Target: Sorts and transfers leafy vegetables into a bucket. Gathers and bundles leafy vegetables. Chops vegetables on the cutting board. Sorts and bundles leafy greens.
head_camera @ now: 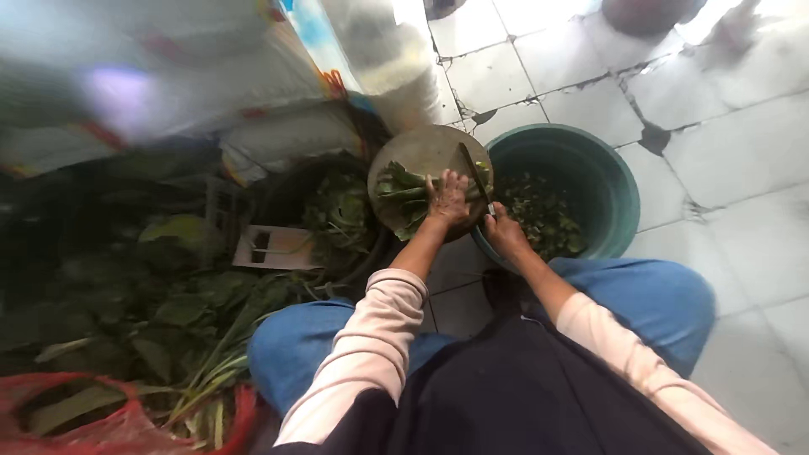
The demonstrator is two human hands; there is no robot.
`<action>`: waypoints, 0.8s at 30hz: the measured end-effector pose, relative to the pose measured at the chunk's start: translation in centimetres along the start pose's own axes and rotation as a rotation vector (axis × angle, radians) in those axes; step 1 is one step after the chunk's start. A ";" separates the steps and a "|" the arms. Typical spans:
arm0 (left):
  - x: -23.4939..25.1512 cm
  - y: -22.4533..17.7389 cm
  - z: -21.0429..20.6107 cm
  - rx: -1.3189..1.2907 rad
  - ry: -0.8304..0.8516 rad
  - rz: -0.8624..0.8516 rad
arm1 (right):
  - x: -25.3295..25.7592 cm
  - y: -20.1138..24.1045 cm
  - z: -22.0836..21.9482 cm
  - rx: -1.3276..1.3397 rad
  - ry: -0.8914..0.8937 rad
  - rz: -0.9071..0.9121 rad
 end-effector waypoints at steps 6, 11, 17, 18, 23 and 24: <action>0.7 -0.2 1.1 -0.003 -0.172 -0.006 | -3.6 -4.7 3.4 0.118 -0.117 -0.094; 1.7 -0.3 1.6 -0.021 -0.013 0.072 | -6.7 -0.9 3.6 -0.107 -0.026 0.012; 1.2 -0.2 1.0 -0.052 0.113 0.113 | -6.5 -0.5 1.4 -0.258 0.107 -0.090; 1.1 -0.2 0.8 -0.053 0.116 0.097 | -5.9 -0.3 1.0 -0.255 0.116 -0.095; 0.7 0.3 1.0 -0.130 -0.176 -0.081 | -0.4 0.9 -1.1 -0.171 0.041 0.002; 0.3 0.6 1.1 -0.112 -0.220 -0.072 | 0.3 1.0 -1.2 -0.125 0.010 0.030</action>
Point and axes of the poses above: each hand's wrist, its own x-axis towards the middle knuckle, its own z-axis out of the back of the hand, y = z × x, the point moved 9 cm from there along x, towards the middle knuckle, and after that the axes turned 4 degrees about y, right-handed, at the moved point
